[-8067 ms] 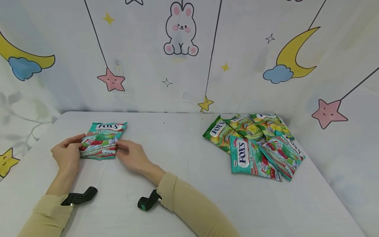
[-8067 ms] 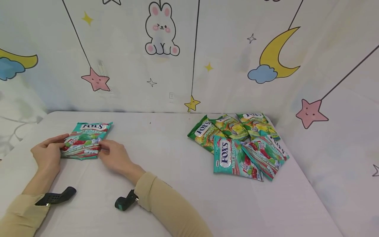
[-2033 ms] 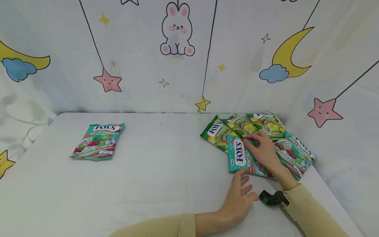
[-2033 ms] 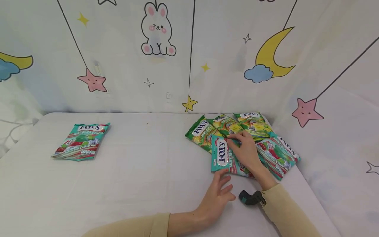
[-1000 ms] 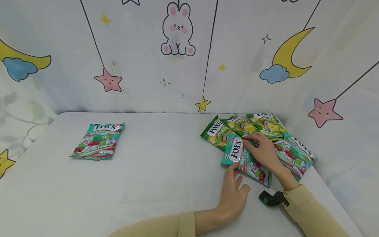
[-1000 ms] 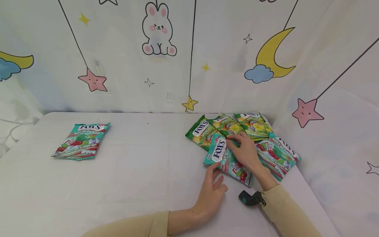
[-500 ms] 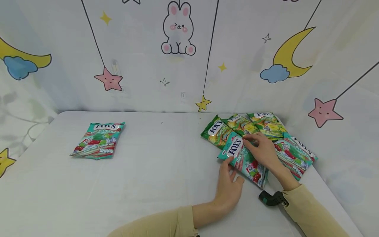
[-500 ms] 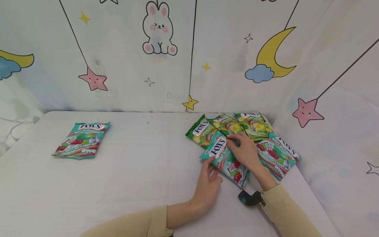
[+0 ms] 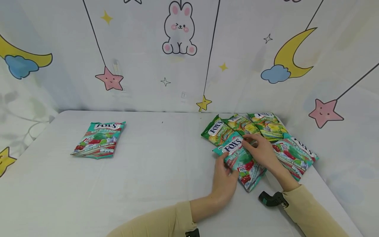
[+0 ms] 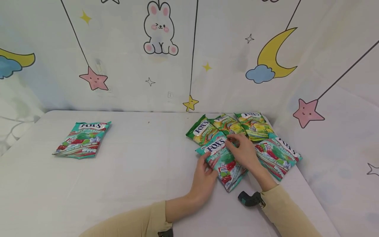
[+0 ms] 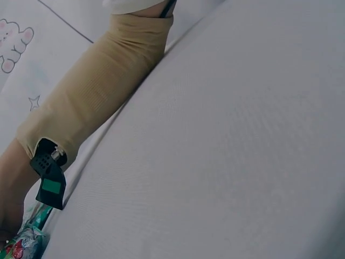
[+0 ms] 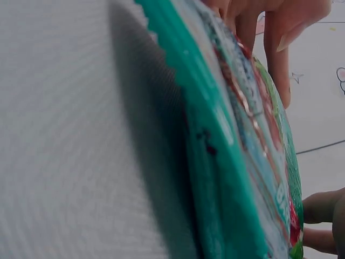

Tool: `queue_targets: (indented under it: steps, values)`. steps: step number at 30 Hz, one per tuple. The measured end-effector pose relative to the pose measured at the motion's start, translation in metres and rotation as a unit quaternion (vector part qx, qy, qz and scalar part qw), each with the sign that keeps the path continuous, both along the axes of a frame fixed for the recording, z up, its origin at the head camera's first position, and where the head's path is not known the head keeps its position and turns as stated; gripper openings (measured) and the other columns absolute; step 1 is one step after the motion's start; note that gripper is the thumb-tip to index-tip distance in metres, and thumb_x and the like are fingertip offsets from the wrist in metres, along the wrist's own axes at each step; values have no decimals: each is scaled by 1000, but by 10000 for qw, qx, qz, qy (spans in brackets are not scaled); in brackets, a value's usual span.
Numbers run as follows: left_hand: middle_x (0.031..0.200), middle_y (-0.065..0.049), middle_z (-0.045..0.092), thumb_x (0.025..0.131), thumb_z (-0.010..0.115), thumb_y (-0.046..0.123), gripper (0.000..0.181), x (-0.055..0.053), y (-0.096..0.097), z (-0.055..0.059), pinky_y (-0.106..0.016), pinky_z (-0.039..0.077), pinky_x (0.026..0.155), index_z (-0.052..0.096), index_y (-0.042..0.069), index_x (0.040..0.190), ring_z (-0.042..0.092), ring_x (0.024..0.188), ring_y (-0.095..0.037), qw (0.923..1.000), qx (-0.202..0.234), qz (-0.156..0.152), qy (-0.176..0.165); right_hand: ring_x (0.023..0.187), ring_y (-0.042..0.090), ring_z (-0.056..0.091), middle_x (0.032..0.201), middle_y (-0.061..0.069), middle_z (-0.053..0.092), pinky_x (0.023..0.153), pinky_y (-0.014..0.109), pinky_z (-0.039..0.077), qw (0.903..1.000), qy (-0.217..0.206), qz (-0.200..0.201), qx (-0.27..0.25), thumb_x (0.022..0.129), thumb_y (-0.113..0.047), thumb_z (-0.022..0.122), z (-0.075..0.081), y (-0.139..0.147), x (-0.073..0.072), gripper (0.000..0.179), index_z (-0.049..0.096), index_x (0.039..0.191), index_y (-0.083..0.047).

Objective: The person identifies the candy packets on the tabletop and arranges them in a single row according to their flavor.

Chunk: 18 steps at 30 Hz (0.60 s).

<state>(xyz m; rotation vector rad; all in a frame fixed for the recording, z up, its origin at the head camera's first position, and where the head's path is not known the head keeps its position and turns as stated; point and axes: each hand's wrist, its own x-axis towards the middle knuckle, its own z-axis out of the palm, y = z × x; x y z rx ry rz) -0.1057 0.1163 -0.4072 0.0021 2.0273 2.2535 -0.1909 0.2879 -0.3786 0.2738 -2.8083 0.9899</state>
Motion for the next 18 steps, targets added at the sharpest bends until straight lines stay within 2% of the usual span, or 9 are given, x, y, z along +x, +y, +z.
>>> queue_targets:
  steps: [9, 18]
  values:
    - [148, -5, 39, 93, 59, 5, 62, -5, -2, -3, -36, 46, 106, 35, 18, 148, 47, 134, -23, 10000, 72, -51, 2, 88, 32, 64, 112, 17, 61, 67, 30, 49, 10000, -52, -80, 8, 101, -29, 59, -2, -2, 0, 41, 61, 132, -3]
    - [146, -6, 43, 90, 60, -1, 64, -13, -5, -1, -34, 49, 103, 38, 17, 147, 51, 130, -21, 9999, -34, 71, -78, 95, 33, 64, 112, 17, 62, 79, 39, 51, 10000, 50, -34, 39, 101, -31, 58, -3, -1, 0, 42, 62, 132, -3]
